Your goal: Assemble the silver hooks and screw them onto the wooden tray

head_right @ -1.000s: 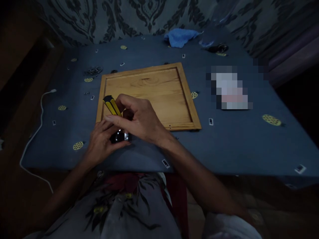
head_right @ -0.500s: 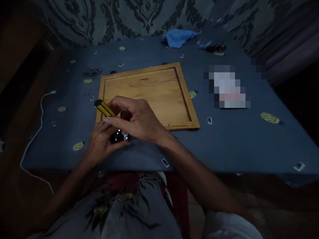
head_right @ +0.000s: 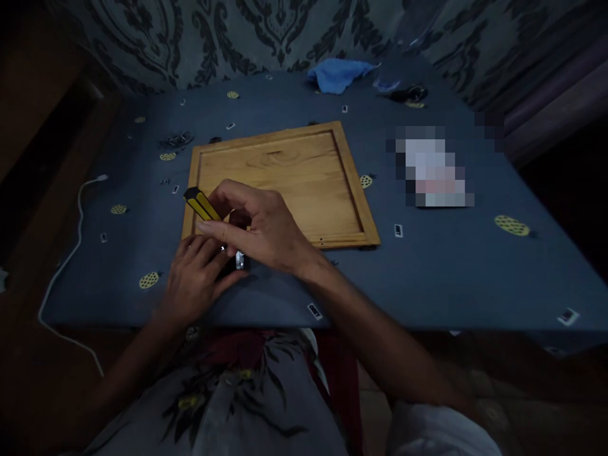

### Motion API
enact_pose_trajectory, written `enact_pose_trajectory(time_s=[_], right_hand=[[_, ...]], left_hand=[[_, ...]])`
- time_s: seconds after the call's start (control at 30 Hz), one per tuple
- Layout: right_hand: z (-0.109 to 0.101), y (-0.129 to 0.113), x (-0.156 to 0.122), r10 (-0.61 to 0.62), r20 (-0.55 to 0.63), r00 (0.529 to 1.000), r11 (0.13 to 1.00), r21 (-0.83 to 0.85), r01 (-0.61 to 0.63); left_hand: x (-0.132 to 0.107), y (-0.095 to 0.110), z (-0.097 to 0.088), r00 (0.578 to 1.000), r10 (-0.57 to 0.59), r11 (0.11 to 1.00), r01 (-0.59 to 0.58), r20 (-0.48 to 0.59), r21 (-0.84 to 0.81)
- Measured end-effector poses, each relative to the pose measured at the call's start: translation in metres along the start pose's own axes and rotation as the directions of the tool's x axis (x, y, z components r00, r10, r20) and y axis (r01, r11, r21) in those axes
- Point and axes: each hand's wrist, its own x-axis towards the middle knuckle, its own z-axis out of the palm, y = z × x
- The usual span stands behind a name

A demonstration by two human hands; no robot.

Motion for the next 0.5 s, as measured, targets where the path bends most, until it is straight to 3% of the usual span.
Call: enact_pose_trajectory(time_s=[0.5], right_hand=[[-0.0049, 0.0012, 0.0003, -0.011, 0.048, 0.999, 0.996, -0.085, 0.015]], left_hand=[[-0.0016, 0.0076, -0.0027, 0.999, 0.032, 0.99, -0.037, 0.036, 0.133]])
